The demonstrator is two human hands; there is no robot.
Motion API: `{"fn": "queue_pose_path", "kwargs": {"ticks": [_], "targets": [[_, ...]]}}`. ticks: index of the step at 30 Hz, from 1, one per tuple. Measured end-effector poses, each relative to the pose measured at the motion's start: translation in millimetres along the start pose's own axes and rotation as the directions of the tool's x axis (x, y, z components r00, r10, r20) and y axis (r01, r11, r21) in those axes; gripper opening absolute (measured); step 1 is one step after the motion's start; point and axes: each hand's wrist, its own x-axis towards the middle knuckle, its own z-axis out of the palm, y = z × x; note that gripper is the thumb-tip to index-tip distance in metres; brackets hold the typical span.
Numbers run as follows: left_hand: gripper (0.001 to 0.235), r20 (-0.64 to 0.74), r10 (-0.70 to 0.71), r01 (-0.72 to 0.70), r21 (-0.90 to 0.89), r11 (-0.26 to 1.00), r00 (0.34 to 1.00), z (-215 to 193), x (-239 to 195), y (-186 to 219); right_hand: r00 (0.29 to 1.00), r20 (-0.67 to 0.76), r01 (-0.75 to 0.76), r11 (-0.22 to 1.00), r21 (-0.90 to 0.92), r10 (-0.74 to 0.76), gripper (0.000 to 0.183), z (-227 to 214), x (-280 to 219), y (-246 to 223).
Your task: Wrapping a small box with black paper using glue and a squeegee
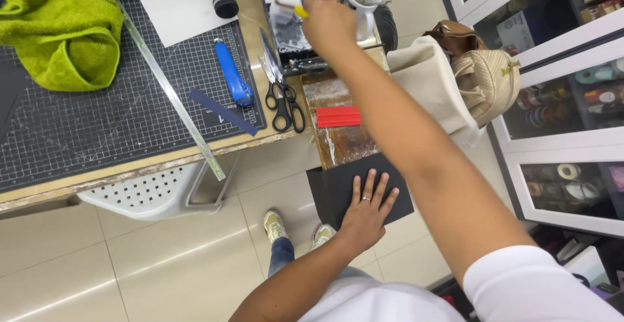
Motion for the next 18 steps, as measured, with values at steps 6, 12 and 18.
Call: {"fn": "queue_pose_path", "kwargs": {"ticks": [6,12,18], "targets": [[0.101,0.055,-0.003,0.003,0.012,1.000,0.998,-3,2,0,0.999,0.048,-0.017,0.999,-0.043,0.019,0.045,46,-34,-18],[0.094,0.043,-0.057,0.055,0.049,0.997,0.997,-7,2,7,0.987,0.144,-0.057,0.996,-0.062,0.065,0.031,11,-30,-25],[0.087,0.262,-0.199,0.203,0.012,0.979,0.944,-16,9,27,0.996,-0.055,0.078,0.995,0.060,-0.075,0.028,42,-88,18]]}}
